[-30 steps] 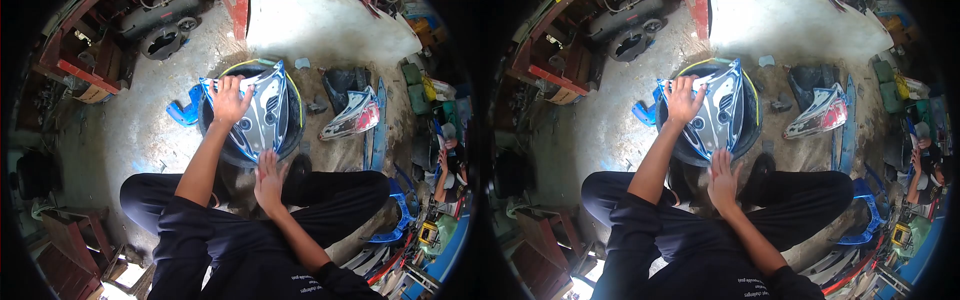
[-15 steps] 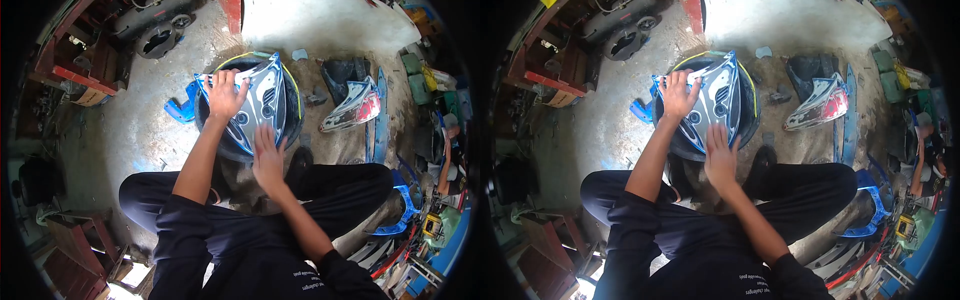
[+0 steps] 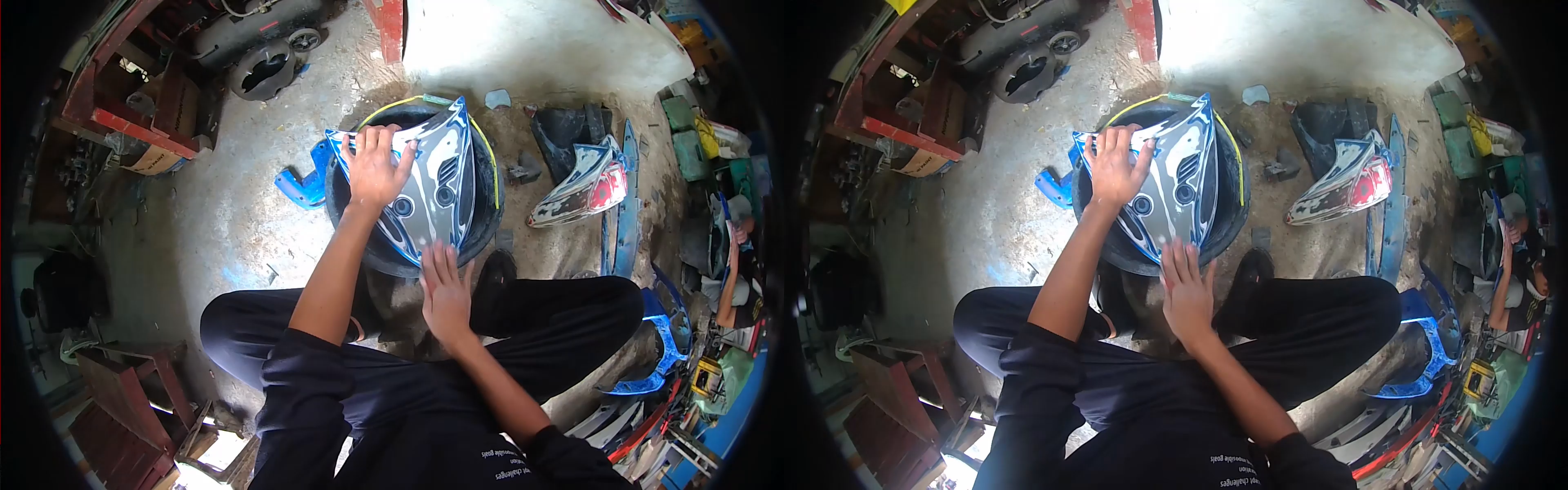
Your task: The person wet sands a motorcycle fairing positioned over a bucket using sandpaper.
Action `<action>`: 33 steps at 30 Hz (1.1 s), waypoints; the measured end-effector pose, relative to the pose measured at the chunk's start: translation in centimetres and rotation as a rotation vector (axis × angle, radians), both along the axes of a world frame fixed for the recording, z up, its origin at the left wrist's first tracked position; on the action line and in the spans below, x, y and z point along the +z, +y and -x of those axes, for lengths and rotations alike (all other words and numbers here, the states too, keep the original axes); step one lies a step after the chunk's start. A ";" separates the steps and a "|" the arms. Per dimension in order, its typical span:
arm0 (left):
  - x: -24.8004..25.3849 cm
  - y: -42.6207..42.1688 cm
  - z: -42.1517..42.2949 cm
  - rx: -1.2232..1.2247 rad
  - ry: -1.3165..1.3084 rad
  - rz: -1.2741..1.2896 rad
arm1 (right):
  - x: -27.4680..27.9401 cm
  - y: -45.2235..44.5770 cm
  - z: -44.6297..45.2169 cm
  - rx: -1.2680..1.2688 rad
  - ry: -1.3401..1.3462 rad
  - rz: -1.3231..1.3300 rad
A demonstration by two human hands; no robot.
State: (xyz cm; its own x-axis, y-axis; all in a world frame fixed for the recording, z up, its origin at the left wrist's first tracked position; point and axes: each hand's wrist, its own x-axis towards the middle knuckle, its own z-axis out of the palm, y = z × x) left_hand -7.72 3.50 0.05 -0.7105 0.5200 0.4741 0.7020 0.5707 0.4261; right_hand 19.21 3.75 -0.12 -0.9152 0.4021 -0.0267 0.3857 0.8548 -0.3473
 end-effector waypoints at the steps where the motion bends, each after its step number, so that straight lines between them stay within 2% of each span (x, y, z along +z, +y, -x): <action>1: -0.1 0.0 0.0 -0.006 -0.001 0.004 | 0.7 1.0 2.1 -0.001 0.034 -0.017; 4: 0.2 -0.1 -0.1 -0.008 -0.020 0.001 | 1.6 4.6 9.2 -0.025 0.227 -0.026; 7: -0.1 -0.2 0.0 -0.019 -0.020 -0.005 | 1.9 6.3 12.2 -0.017 0.267 -0.024; 10: 0.1 -0.1 0.0 -0.016 -0.029 -0.013 | 1.7 4.3 7.3 0.025 0.210 0.005; 14: 0.5 -0.2 -0.2 0.007 -0.044 0.011 | 0.8 -0.8 -1.8 0.029 -0.083 -0.009; 17: 0.4 -0.1 -0.2 0.000 -0.025 0.003 | 0.6 -0.3 -0.1 0.004 -0.062 -0.019; 23: 0.1 -0.2 -0.1 -0.008 -0.018 0.002 | 1.9 5.1 10.2 -0.029 0.187 -0.056; 25: 0.2 -0.2 0.0 -0.010 -0.011 -0.002 | 2.3 4.3 8.5 -0.023 0.169 -0.035; 29: 0.4 -0.2 -0.1 0.011 -0.019 0.011 | 0.8 -0.5 -0.5 0.025 -0.015 -0.006; 33: 0.4 -0.2 -0.1 0.004 -0.043 0.027 | 0.9 0.0 1.3 -0.011 0.009 -0.010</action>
State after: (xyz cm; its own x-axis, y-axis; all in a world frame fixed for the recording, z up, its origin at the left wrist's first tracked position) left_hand -7.62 3.27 0.44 -0.7317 0.5294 0.4293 0.6814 0.5849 0.4401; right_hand 17.93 3.78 0.78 -0.9109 0.4125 -0.0142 0.3921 0.8540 -0.3420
